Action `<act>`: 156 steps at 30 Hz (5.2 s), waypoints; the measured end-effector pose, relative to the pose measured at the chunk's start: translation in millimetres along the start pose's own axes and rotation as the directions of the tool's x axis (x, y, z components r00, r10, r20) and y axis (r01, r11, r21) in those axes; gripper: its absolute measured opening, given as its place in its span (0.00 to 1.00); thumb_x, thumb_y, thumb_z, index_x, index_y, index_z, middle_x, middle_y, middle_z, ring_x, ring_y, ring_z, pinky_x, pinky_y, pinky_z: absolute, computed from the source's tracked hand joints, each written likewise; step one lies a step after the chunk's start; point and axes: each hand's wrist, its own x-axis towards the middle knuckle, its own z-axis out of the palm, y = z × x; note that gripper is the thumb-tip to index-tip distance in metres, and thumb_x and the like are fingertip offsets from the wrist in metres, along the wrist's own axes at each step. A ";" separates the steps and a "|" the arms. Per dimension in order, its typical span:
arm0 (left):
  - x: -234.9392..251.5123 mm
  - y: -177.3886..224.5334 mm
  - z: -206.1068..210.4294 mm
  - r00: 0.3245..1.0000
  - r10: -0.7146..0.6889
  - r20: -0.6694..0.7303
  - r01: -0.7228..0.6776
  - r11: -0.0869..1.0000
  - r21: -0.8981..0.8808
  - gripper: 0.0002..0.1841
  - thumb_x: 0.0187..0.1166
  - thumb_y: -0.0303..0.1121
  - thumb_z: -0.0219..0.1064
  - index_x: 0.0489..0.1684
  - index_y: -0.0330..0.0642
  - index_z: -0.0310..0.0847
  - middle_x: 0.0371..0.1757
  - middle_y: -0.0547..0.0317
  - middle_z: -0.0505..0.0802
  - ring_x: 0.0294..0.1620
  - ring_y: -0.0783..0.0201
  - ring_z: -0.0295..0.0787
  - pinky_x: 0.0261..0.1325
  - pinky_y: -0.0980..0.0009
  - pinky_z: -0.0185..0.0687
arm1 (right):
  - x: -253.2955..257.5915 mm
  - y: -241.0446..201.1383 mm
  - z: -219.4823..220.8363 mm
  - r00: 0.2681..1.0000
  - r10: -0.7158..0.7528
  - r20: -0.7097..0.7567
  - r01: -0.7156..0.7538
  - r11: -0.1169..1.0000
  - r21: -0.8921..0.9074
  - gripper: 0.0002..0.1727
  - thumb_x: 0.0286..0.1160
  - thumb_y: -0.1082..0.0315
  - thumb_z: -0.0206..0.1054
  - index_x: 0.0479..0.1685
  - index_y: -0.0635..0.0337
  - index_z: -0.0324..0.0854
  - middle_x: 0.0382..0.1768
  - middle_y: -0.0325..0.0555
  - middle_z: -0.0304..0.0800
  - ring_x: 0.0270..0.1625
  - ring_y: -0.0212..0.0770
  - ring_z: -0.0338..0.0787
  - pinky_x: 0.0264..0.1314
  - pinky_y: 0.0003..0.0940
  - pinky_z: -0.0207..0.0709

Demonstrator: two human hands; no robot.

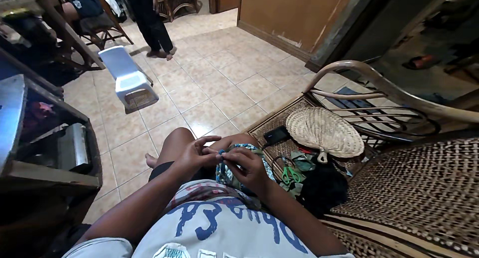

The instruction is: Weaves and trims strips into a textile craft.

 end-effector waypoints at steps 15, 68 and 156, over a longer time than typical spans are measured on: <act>1.0 4.3 4.4 1.000 0.007 0.000 -0.007 0.996 0.088 0.31 0.71 0.18 0.72 0.77 0.35 0.70 0.36 0.61 0.96 0.37 0.70 0.94 0.51 0.72 0.91 | 6.5 -10.1 -12.0 0.956 0.277 0.100 -0.291 0.942 0.165 0.10 0.78 0.68 0.65 0.42 0.67 0.87 0.50 0.51 0.89 0.42 0.26 0.85 0.41 0.18 0.80; 4.0 -14.4 18.3 0.996 0.075 0.043 -0.081 0.982 0.173 0.09 0.79 0.25 0.68 0.53 0.32 0.83 0.45 0.64 0.93 0.45 0.75 0.91 0.55 0.75 0.88 | 7.7 -12.3 -17.8 0.782 0.582 0.224 -0.617 0.672 0.409 0.05 0.79 0.69 0.63 0.43 0.61 0.81 0.31 0.30 0.84 0.28 0.19 0.81 0.31 0.17 0.78; 3.4 -47.0 23.1 0.923 0.378 -0.075 -0.334 0.882 0.332 0.06 0.79 0.25 0.66 0.46 0.30 0.84 0.42 0.62 0.92 0.41 0.79 0.89 0.50 0.80 0.87 | -3.7 -18.5 0.8 0.730 0.676 0.099 -0.636 0.619 0.460 0.06 0.78 0.71 0.67 0.45 0.64 0.84 0.35 0.33 0.88 0.29 0.19 0.81 0.31 0.16 0.76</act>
